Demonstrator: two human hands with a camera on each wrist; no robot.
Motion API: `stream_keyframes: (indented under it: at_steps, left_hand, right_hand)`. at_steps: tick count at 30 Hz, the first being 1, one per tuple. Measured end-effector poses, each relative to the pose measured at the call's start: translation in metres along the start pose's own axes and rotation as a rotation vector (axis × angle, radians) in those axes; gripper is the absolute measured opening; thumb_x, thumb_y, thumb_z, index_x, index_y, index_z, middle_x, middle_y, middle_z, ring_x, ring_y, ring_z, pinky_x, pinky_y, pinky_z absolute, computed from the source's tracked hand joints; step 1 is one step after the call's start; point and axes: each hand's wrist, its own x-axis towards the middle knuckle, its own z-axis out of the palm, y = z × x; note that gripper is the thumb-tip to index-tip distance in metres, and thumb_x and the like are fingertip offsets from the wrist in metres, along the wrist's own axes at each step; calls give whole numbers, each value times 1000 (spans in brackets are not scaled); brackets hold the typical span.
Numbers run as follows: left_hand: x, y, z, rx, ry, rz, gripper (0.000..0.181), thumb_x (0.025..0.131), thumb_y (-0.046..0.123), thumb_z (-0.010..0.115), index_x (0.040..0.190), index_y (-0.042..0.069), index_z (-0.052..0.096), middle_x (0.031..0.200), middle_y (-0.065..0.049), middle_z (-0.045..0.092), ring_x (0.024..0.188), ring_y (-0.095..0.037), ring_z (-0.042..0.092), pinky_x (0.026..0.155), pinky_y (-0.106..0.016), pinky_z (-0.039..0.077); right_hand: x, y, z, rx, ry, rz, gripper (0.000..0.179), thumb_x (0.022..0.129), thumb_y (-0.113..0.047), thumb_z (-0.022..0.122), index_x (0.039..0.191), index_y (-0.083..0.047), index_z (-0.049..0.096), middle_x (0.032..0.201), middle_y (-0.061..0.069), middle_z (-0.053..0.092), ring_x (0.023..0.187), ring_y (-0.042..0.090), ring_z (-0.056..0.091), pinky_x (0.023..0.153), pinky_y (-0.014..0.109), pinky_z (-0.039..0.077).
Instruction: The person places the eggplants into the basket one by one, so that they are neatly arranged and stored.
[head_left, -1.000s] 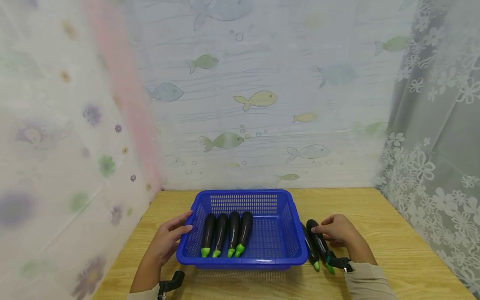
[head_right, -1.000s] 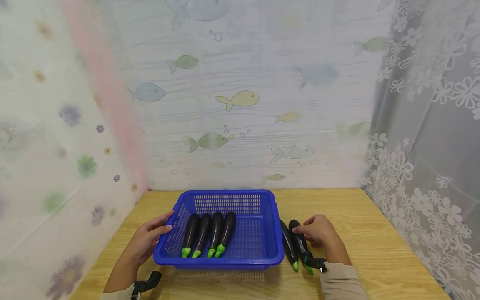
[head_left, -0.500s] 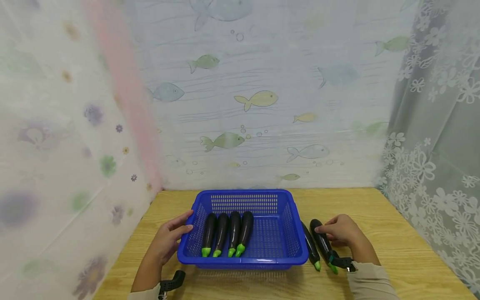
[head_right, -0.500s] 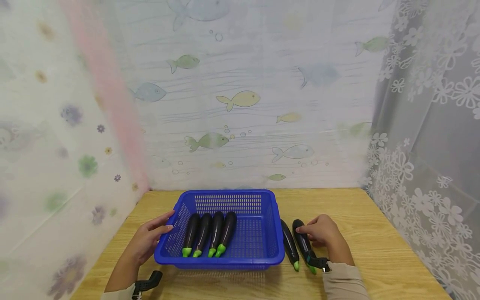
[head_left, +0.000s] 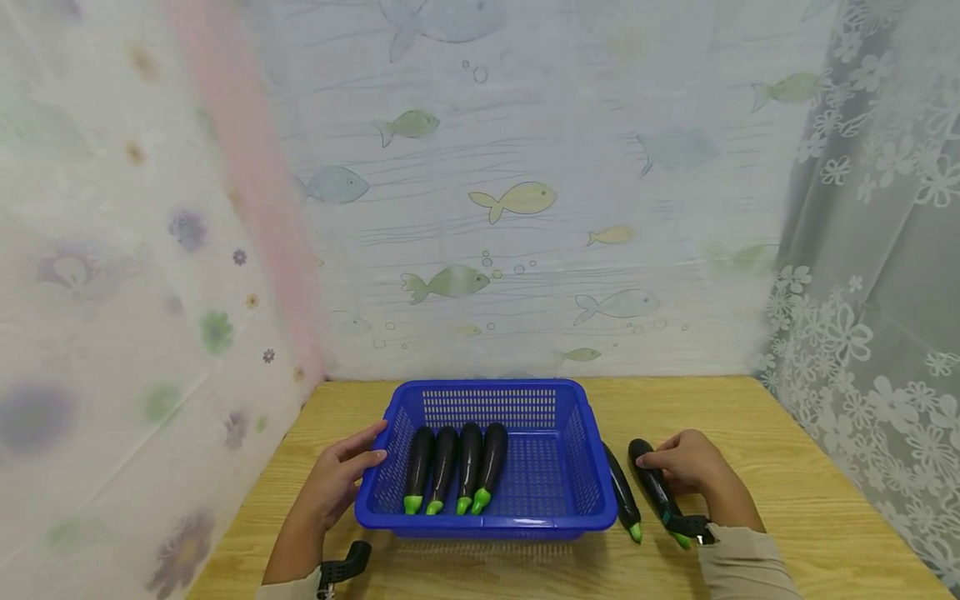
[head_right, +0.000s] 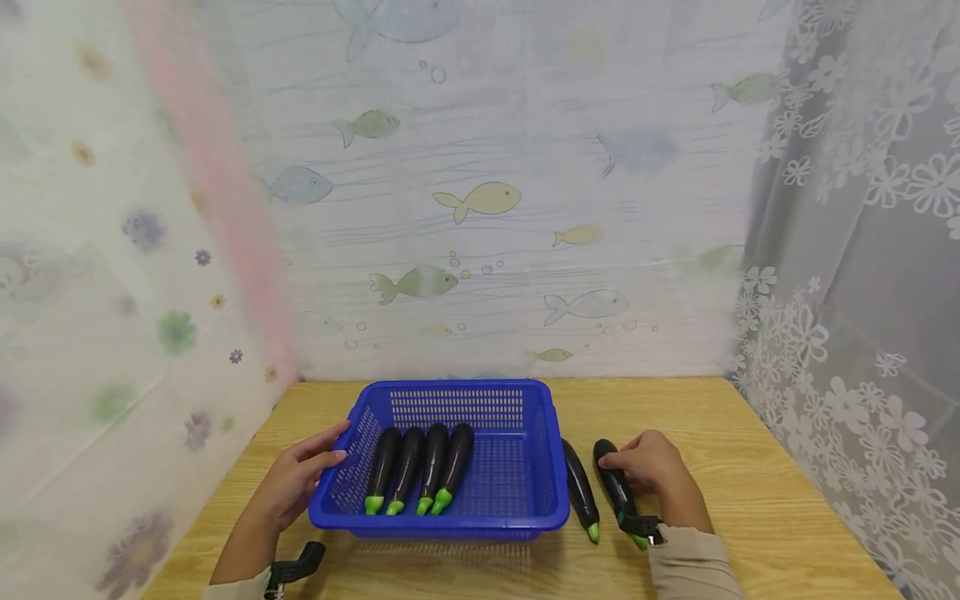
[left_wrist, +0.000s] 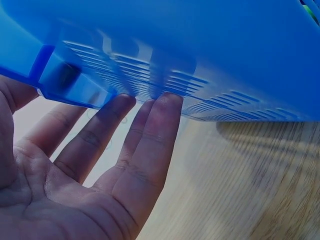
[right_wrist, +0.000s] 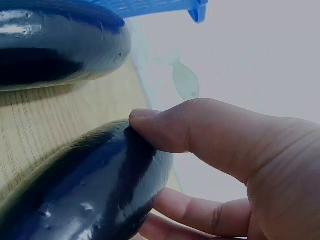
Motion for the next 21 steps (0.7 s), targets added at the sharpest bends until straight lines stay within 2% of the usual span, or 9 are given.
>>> stream_keyframes:
  at_steps: [7,8,11,14,21]
  left_hand:
    - [0,0,0,-2,-2,2,59,96,18,73,152,20,54,159,-14,48,138,-41,54,97,-57,58]
    - [0,0,0,-1,-3,2,59,96,19,73,152,19,54,159,-14,48,138,-41,54,97,-57,58]
    - [0,0,0,0,-3,2,60,95,19,74,152,19,54,159,-15,48,138,-41,54,96,-58,58]
    - [0,-1,0,5,-4,4,60,95,19,74,152,19,54,159,-15,47,138,-42,54,96,-58,58]
    - [1,-1,-1,3,-8,8,61,95,20,74,152,19,54,159,-15,47,139,-42,53,96,-59,57]
  right_hand:
    - [2,3,-1,-60,8,-2,43,80,-29,87,102,5,74,94,12,67,79,21,65,65,36,62]
    - [2,3,-1,-75,6,-1,40,80,-31,87,96,4,75,87,9,66,75,19,63,62,34,61]
    - [3,6,1,-107,-2,-3,34,80,-34,86,74,-5,70,65,-1,52,59,13,51,51,28,51]
    - [4,9,2,-141,-3,-13,42,81,-37,85,59,-15,57,53,-7,34,48,10,36,47,24,38]
    - [6,13,-2,-163,7,-36,39,81,-39,84,62,-14,61,55,-7,39,52,11,42,48,25,41]
